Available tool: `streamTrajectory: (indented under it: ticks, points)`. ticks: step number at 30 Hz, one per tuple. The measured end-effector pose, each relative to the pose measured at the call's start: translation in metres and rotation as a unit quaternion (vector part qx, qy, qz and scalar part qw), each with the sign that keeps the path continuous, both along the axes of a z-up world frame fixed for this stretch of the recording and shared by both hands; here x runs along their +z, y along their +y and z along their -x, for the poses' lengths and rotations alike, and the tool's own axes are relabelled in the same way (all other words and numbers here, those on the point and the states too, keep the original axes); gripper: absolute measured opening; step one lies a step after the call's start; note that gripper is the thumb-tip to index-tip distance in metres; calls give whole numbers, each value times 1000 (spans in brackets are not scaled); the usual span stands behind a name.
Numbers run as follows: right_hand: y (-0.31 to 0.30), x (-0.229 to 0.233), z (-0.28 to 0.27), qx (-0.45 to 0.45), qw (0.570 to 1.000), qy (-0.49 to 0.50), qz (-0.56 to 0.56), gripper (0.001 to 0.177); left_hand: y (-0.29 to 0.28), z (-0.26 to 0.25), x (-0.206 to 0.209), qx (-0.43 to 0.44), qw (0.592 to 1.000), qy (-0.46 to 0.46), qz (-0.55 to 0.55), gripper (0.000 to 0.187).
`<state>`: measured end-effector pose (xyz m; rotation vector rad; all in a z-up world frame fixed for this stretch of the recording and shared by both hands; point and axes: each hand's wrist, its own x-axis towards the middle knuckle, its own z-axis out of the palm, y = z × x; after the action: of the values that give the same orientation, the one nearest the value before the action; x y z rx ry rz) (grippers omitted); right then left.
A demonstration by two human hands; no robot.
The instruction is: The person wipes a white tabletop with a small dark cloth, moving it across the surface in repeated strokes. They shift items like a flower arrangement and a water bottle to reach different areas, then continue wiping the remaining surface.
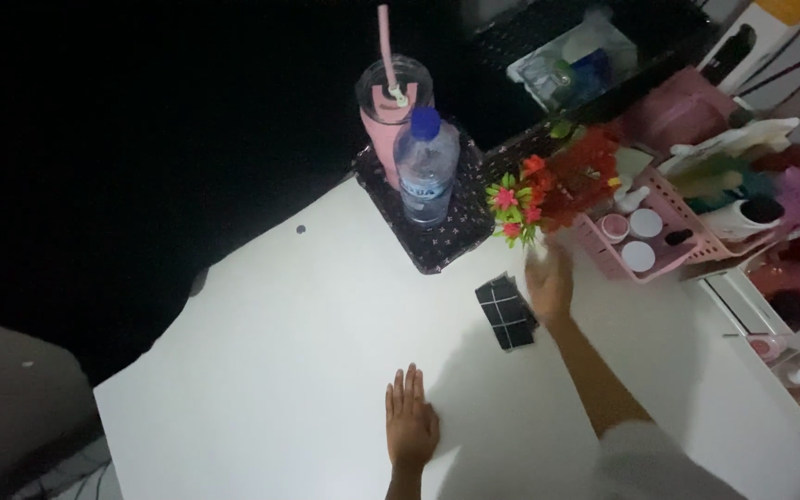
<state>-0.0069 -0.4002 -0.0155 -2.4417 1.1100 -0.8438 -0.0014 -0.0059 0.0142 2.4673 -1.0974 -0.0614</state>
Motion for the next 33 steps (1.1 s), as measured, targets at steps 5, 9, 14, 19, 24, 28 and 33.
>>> streamTrajectory:
  ticks: [5, 9, 14, 19, 24, 28, 33]
  points:
    - [106, -1, 58, 325, 934, 146, 3, 53, 4, -2, -18, -20, 995, -17, -100, 68]
    - [83, 1, 50, 303, 933, 170, 93, 50, 2, 0, -1, 1, 1000, 1, -18, 62]
    - [1, -13, 32, 157, 959, 164, 169, 58, 6, 1, 5, -8, 999, -5, 33, 63]
    - [85, -17, -23, 102, 974, 190, -70, 70, 7, -5, -3, 3, 1000, 12, 15, 68]
    - [206, -13, -44, 248, 947, 196, 61, 63, 8, -2, -16, 4, 1000, -16, -5, 71]
    - [164, -9, -31, 342, 905, 222, 121, 47, 6, -10, 3, -10, 986, 92, -137, 66]
    - [50, -13, 22, 110, 920, 359, 112, 32, 14, -16, 16, -14, 980, 177, -95, 66]
